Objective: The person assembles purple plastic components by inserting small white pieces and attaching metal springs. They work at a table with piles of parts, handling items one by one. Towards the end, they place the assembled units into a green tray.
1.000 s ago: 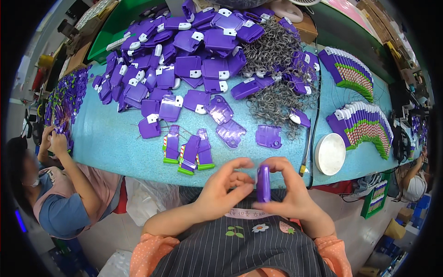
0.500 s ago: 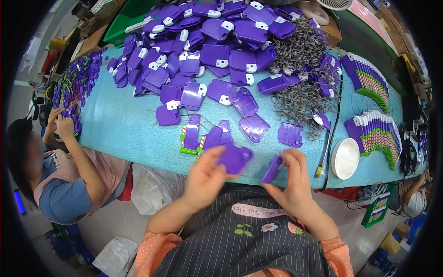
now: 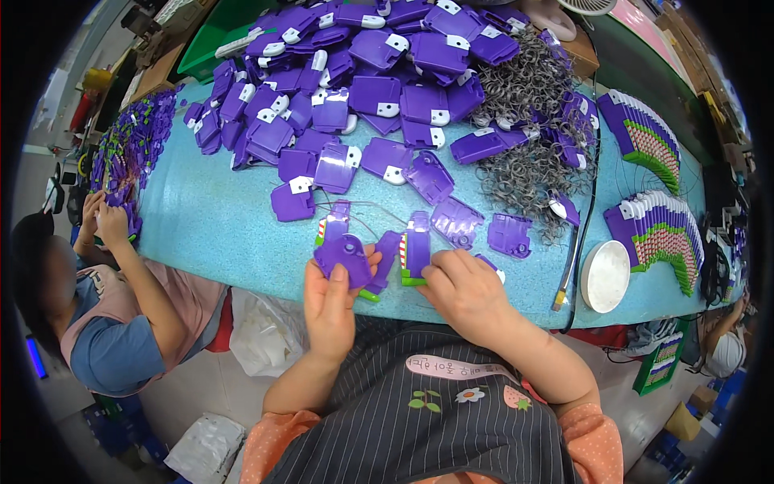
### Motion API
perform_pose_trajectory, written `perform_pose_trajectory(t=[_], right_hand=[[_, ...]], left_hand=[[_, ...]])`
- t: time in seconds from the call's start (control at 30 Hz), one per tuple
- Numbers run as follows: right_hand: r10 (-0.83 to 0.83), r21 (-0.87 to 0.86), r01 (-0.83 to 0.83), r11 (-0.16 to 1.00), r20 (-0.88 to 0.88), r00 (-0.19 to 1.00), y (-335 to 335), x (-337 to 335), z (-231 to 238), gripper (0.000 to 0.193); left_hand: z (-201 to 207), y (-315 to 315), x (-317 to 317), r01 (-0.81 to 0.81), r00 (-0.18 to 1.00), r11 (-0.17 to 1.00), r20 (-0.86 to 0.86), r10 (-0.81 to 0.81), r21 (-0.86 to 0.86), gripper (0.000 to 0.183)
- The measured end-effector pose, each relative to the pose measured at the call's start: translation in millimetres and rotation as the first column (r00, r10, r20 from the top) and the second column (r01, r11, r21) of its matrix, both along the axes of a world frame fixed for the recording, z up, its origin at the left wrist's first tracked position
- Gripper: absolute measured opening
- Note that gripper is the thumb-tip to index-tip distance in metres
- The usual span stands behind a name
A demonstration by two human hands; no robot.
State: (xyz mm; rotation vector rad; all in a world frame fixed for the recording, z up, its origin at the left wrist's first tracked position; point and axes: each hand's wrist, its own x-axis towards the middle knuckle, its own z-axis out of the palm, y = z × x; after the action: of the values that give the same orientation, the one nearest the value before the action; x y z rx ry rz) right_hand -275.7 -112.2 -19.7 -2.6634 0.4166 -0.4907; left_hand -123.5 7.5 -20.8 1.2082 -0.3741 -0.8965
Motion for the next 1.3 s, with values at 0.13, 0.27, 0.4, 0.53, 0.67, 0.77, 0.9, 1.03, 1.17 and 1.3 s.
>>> perform_pose_trajectory(t=[0.13, 0.27, 0.4, 0.53, 0.67, 0.77, 0.9, 1.03, 1.17, 1.3], right_hand=[[-0.092, -0.002, 0.092, 0.996, -0.020, 0.996, -3.7, -1.5, 12.6, 0.027], [-0.012, 0.008, 0.012, 1.000, -0.019, 1.000, -5.2, -14.2, 17.0, 0.026], [-0.183, 0.708, -0.133, 0.694, 0.352, 0.918, -4.4, -50.5, 48.2, 0.025], [-0.300, 0.902, -0.383, 0.198, 0.428, 0.853, 28.5, -52.0, 35.5, 0.026], [-0.237, 0.974, -0.213, 0.071, 0.224, 0.945, 49.2, -58.6, 11.4, 0.036], [-0.298, 0.964, -0.021, 0.267, 0.103, 0.949, 25.0, -71.9, 23.7, 0.033], [-0.514, 0.966, 0.051, 0.252, 0.089, 0.853, -20.5, -54.6, 33.3, 0.038], [-0.513, 0.964, -0.001, 0.264, 0.142, 0.846, -32.4, -15.4, 38.2, 0.032], [-0.414, 0.705, 0.147, 0.694, 0.223, 0.882, -22.6, -15.7, 63.2, 0.022], [-0.378, 0.325, 0.287, 0.901, 0.267, 0.886, 0.7, -36.8, 68.4, 0.027]], left_hand=[[-4.5, -6.7, -26.3, 0.010, 0.998, 0.993, 0.061, -0.003, -0.113, 0.031], [-2.5, -9.6, -35.0, 0.049, 0.986, 0.992, 0.166, -0.030, -0.114, 0.030], [-4.1, -8.7, -25.1, 0.121, 0.992, 0.984, 0.044, -0.116, -0.133, 0.030], [22.8, -25.6, -38.9, 0.203, 0.859, 0.956, -0.431, -0.277, -0.212, 0.032], [29.9, -34.0, -40.3, 0.294, 0.831, 0.942, -0.443, -0.335, -0.161, 0.032], [24.4, -18.3, -33.1, 0.377, 0.857, 0.924, -0.354, -0.376, -0.068, 0.033], [23.6, -3.0, -31.0, 0.631, 0.705, 0.776, -0.421, -0.570, 0.006, 0.034], [20.9, -7.7, -43.6, 0.751, 0.485, 0.657, -0.618, -0.619, -0.070, 0.038], [11.9, -10.4, -41.9, 0.761, 0.461, 0.647, -0.653, -0.601, -0.058, 0.035], [17.3, -7.9, -37.0, 0.550, 0.756, 0.834, -0.396, -0.521, -0.046, 0.032]])
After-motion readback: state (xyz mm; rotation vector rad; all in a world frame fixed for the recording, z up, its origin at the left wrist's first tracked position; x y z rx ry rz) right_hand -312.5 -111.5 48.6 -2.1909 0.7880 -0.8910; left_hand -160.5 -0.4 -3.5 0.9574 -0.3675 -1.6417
